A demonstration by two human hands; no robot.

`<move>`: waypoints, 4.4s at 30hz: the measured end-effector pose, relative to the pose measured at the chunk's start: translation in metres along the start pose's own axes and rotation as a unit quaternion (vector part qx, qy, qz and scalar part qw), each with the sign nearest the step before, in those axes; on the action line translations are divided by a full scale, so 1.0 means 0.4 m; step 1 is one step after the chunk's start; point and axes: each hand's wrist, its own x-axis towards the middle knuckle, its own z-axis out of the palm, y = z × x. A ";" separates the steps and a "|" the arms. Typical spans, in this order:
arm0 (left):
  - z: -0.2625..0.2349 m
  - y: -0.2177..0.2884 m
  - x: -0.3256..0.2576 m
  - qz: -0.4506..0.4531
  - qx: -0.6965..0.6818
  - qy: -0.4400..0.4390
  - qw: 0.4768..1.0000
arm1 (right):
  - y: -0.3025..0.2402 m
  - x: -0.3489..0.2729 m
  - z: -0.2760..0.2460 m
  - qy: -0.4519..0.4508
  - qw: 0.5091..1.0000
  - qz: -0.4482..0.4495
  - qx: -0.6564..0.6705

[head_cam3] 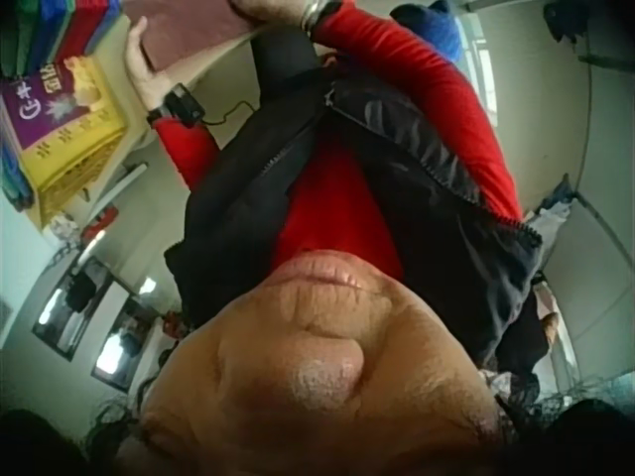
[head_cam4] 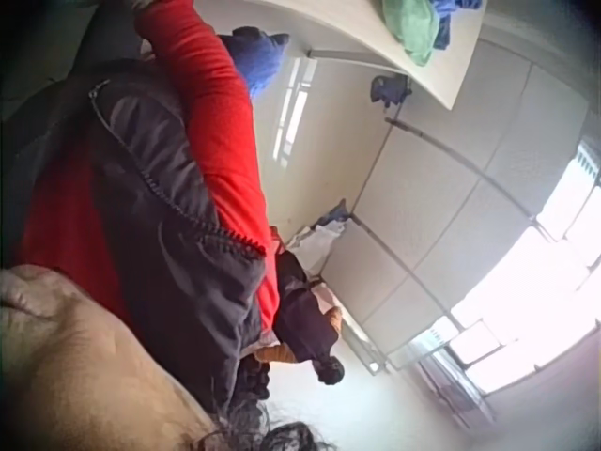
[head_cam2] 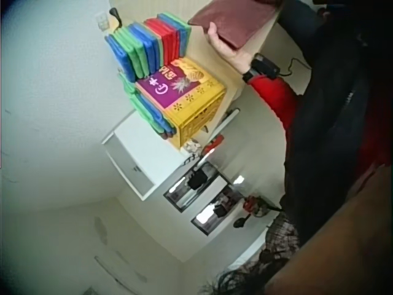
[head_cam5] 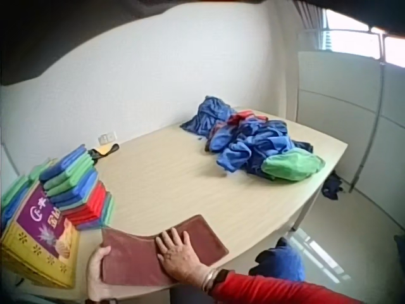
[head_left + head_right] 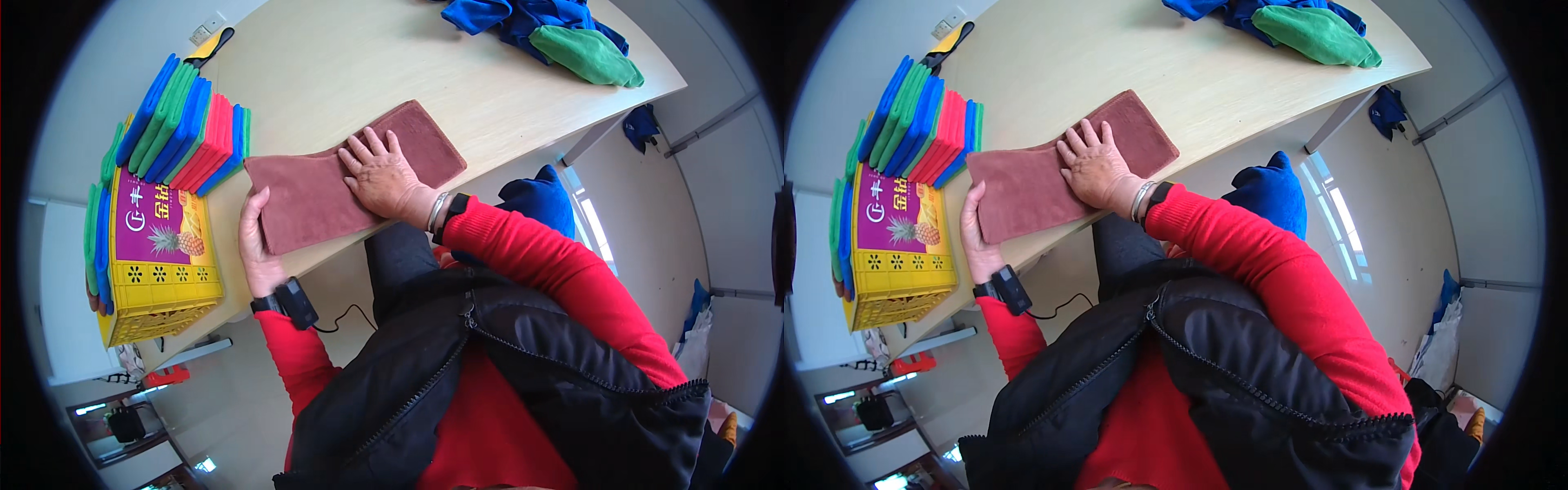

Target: Folding pieces of colored fabric and placing them on a table.

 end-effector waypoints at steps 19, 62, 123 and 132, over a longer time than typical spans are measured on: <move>0.340 -0.248 0.293 0.117 0.518 -0.094 0.842 | 0.017 -0.266 -0.095 -0.023 0.992 -0.114 0.041; 0.098 -0.285 0.149 0.383 0.733 -0.199 0.527 | 0.045 -0.261 -0.213 -0.201 0.962 -0.100 0.157; 0.102 -0.307 0.233 0.367 0.701 -0.146 0.594 | 0.188 -0.104 -0.041 0.123 0.989 -0.037 0.078; 0.237 -0.278 0.227 0.370 0.742 -0.197 0.523 | 0.270 -0.237 -0.173 0.083 0.893 0.196 0.395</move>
